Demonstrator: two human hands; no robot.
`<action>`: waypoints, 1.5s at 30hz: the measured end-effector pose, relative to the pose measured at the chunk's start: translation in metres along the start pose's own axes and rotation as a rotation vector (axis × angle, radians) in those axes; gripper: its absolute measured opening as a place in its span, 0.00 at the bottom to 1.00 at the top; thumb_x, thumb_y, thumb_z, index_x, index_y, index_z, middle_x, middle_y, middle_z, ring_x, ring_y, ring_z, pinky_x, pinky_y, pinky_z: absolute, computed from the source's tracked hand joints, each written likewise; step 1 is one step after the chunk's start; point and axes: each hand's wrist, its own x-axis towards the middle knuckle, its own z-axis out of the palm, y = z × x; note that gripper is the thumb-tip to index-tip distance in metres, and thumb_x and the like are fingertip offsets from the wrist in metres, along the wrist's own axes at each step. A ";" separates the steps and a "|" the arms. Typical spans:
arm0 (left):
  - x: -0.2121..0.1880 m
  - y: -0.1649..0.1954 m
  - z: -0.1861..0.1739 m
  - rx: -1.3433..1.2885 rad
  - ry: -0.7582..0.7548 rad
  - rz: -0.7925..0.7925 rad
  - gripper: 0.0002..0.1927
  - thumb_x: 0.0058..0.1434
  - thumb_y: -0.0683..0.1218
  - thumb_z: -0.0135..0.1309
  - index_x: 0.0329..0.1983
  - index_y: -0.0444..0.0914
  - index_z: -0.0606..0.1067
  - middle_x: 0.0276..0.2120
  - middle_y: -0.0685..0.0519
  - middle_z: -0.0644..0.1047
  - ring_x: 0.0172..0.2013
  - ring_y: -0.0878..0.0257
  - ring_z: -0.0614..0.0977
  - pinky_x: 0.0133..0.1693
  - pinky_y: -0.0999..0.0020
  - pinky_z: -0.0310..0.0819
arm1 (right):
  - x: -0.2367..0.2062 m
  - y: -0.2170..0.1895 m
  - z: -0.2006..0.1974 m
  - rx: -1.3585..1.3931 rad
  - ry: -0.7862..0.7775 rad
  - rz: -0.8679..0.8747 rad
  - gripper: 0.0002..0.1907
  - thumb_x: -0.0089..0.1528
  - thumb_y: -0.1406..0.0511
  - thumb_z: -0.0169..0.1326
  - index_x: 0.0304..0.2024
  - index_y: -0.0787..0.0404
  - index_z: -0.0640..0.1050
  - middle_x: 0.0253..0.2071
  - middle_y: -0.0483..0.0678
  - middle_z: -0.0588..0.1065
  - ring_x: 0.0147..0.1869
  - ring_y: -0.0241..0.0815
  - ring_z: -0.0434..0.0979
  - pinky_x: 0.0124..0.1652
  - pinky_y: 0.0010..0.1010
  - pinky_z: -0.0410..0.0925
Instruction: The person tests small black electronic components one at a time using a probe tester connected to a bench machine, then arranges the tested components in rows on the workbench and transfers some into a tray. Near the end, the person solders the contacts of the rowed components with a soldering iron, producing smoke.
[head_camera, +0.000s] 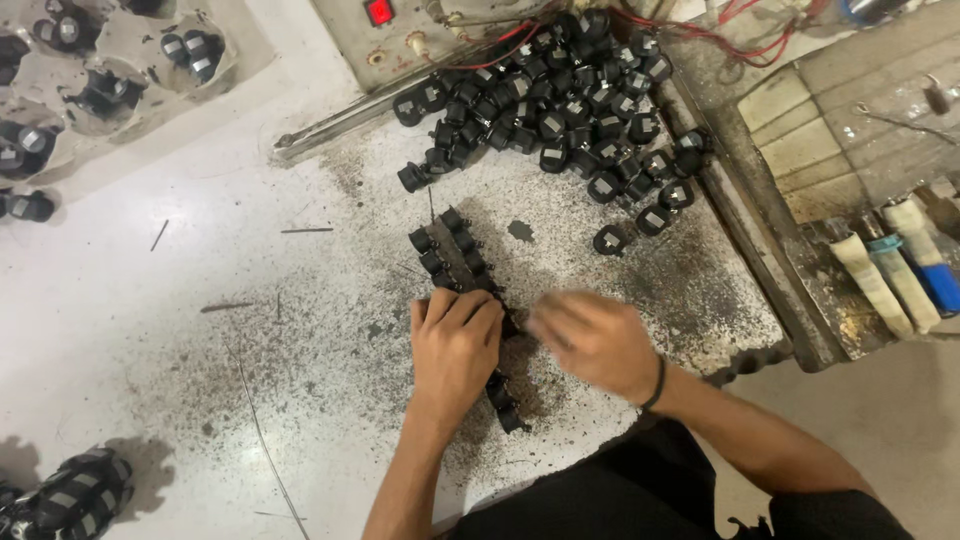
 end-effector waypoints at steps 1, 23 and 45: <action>0.000 0.001 -0.001 0.005 0.007 0.003 0.05 0.55 0.40 0.64 0.35 0.40 0.81 0.41 0.58 0.82 0.40 0.58 0.75 0.44 0.57 0.64 | -0.002 0.012 -0.009 -0.152 -0.053 0.175 0.10 0.62 0.69 0.62 0.45 0.64 0.81 0.45 0.55 0.80 0.41 0.46 0.83 0.35 0.31 0.75; -0.019 0.025 -0.017 0.050 0.000 0.109 0.06 0.55 0.42 0.64 0.36 0.41 0.81 0.40 0.57 0.80 0.42 0.58 0.77 0.50 0.54 0.65 | 0.020 0.100 0.009 -0.415 -0.004 0.359 0.16 0.57 0.55 0.62 0.38 0.61 0.80 0.55 0.56 0.77 0.56 0.50 0.76 0.46 0.43 0.68; -0.029 0.046 -0.024 -0.015 -0.029 0.099 0.08 0.54 0.39 0.63 0.38 0.40 0.81 0.42 0.57 0.82 0.41 0.59 0.77 0.49 0.55 0.64 | 0.046 0.118 0.014 -0.442 0.072 0.318 0.20 0.53 0.59 0.64 0.44 0.62 0.77 0.45 0.53 0.75 0.49 0.48 0.75 0.44 0.42 0.70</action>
